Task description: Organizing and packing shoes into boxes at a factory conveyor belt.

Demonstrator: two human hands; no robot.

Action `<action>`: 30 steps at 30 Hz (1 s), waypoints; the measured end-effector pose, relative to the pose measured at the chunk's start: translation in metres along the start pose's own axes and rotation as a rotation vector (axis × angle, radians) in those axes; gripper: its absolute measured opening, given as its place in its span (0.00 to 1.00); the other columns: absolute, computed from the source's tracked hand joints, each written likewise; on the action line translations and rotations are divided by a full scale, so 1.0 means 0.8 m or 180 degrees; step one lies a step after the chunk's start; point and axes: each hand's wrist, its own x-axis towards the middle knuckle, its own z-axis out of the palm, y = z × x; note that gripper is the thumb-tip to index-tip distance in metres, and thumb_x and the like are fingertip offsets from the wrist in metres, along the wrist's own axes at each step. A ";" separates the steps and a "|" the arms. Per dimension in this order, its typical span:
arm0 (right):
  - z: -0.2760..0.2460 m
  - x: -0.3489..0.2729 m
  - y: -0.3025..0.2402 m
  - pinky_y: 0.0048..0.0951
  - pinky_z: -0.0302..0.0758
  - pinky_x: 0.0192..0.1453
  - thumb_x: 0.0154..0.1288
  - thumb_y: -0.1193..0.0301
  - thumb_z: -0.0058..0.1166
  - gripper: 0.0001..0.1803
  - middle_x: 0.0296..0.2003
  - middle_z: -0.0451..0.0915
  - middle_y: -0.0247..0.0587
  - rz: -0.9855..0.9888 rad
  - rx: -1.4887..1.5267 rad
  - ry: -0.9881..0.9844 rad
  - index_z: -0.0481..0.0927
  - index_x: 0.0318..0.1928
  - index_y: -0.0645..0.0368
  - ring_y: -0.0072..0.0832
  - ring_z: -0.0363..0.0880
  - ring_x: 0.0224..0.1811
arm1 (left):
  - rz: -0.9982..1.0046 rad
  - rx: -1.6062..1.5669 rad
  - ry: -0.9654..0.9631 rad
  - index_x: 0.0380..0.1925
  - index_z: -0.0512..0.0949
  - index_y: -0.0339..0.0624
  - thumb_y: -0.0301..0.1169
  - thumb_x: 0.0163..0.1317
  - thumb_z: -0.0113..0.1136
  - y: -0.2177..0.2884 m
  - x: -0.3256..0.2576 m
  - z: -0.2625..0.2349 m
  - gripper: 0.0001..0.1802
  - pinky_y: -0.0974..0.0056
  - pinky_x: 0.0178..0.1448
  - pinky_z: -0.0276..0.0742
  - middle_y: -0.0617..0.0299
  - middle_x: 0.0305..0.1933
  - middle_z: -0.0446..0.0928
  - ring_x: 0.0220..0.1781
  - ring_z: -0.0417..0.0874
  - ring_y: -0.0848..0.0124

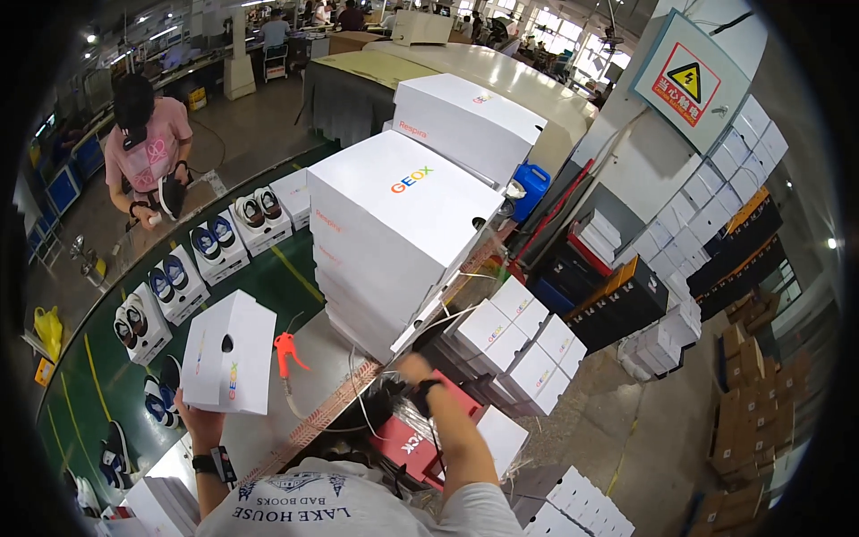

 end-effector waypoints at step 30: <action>-0.221 0.141 -0.527 0.62 0.57 0.68 0.41 0.63 0.73 0.44 0.66 0.63 0.54 -0.2599 0.0352 -0.0374 0.72 0.64 0.44 0.50 0.57 0.72 | -0.0891 0.0626 0.0287 0.69 0.65 0.43 0.70 0.65 0.35 0.058 -0.087 -0.168 0.47 0.51 0.67 0.68 0.55 0.67 0.70 0.63 0.73 0.57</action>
